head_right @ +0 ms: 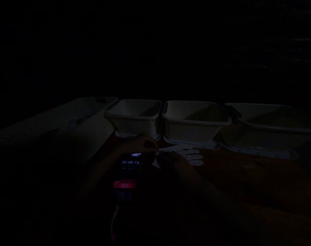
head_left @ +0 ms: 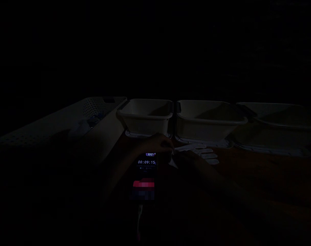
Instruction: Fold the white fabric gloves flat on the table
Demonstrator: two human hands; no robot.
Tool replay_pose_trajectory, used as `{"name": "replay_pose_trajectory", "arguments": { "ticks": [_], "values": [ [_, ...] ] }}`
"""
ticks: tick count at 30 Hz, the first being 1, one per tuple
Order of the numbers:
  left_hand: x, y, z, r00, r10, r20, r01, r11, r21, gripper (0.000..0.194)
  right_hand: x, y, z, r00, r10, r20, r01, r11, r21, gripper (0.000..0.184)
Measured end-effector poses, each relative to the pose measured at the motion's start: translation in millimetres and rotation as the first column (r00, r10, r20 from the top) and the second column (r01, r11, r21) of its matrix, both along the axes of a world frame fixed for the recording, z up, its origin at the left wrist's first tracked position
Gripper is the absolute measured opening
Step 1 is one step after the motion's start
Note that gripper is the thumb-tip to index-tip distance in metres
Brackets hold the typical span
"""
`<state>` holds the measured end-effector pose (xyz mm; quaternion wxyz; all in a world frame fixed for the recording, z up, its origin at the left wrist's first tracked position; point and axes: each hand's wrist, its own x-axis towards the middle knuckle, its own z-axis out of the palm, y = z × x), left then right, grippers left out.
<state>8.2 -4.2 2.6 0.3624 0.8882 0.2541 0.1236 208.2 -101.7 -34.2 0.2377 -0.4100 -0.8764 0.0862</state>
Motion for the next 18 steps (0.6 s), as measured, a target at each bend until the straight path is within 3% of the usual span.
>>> {"name": "replay_pose_trajectory", "arguments": {
  "ticks": [13,18],
  "values": [
    [7,-5,-2.6,0.991,0.106,0.085,-0.093,0.985,-0.146,0.017,1,6,-5.3,0.998,0.047,0.037,-0.047,0.999,-0.006,0.031],
    [8,-3,-5.5,0.982,0.156,0.103,-0.132,0.969,-0.207,0.015,0,8,-13.4,1.000,0.005,0.003,-0.005,1.000,-0.005,0.031]
  ]
}}
